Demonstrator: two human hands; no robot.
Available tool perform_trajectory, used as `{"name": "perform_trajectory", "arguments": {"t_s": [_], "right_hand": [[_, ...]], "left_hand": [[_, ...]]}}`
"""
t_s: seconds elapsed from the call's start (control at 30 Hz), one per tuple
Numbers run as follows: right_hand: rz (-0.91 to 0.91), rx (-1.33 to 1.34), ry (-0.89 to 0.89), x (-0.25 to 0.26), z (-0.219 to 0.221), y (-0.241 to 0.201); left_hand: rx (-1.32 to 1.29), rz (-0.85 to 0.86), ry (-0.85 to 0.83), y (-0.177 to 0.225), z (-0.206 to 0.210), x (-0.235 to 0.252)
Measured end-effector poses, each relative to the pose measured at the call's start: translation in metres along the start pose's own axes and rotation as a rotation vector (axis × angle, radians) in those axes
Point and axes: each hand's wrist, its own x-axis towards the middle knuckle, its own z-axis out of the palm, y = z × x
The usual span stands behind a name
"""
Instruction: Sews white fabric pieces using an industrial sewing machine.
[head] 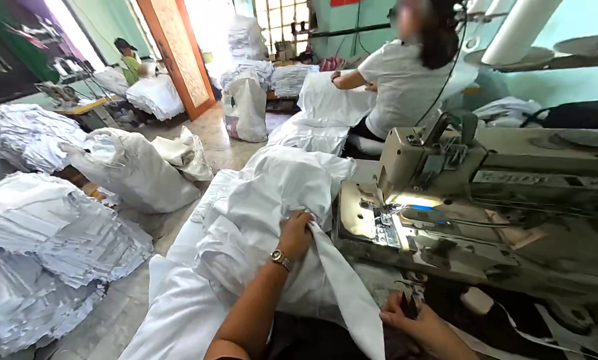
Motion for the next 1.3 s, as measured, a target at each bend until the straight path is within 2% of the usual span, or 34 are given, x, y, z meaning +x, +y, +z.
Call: {"name": "perform_trajectory", "arguments": {"t_s": [0.1, 0.23, 0.27, 0.33, 0.4, 0.5, 0.67, 0.83, 0.97, 1.17, 1.3], "right_hand": [[-0.073, -0.075, 0.125, 0.001, 0.011, 0.018], [-0.315, -0.015, 0.148, 0.005, 0.025, 0.015], [-0.347, 0.0, 0.154, 0.007, 0.03, 0.015], [-0.388, -0.012, 0.146, 0.012, 0.042, 0.012], [-0.427, -0.067, 0.115, 0.017, 0.057, 0.008], [-0.483, -0.148, 0.118, 0.019, 0.069, -0.006], [-0.535, -0.271, 0.159, 0.012, 0.064, -0.02], [-0.443, -0.279, 0.209, -0.002, 0.067, -0.021], [-0.395, -0.236, 0.278, -0.004, 0.067, -0.014], [-0.347, -0.242, 0.243, -0.004, 0.061, -0.015], [-0.239, -0.162, 0.177, -0.004, 0.058, -0.018]], "left_hand": [[-0.041, 0.015, -0.043, 0.019, -0.002, -0.028], [-0.255, 0.085, 0.132, 0.051, -0.009, -0.094], [-0.351, 0.088, 0.093, 0.057, -0.008, -0.111], [-0.556, 0.136, -0.097, 0.069, 0.0, -0.135], [-0.634, 0.183, -0.204, 0.078, 0.008, -0.144], [-0.626, 0.182, -0.154, 0.085, 0.008, -0.139], [-0.566, 0.214, -0.179, 0.094, -0.007, -0.14], [-0.586, 0.311, -0.133, 0.088, 0.002, -0.146], [-0.657, 0.253, -0.14, 0.086, 0.008, -0.148], [-0.688, 0.238, -0.213, 0.086, 0.018, -0.137], [-0.716, 0.201, -0.306, 0.085, 0.023, -0.128]]}}
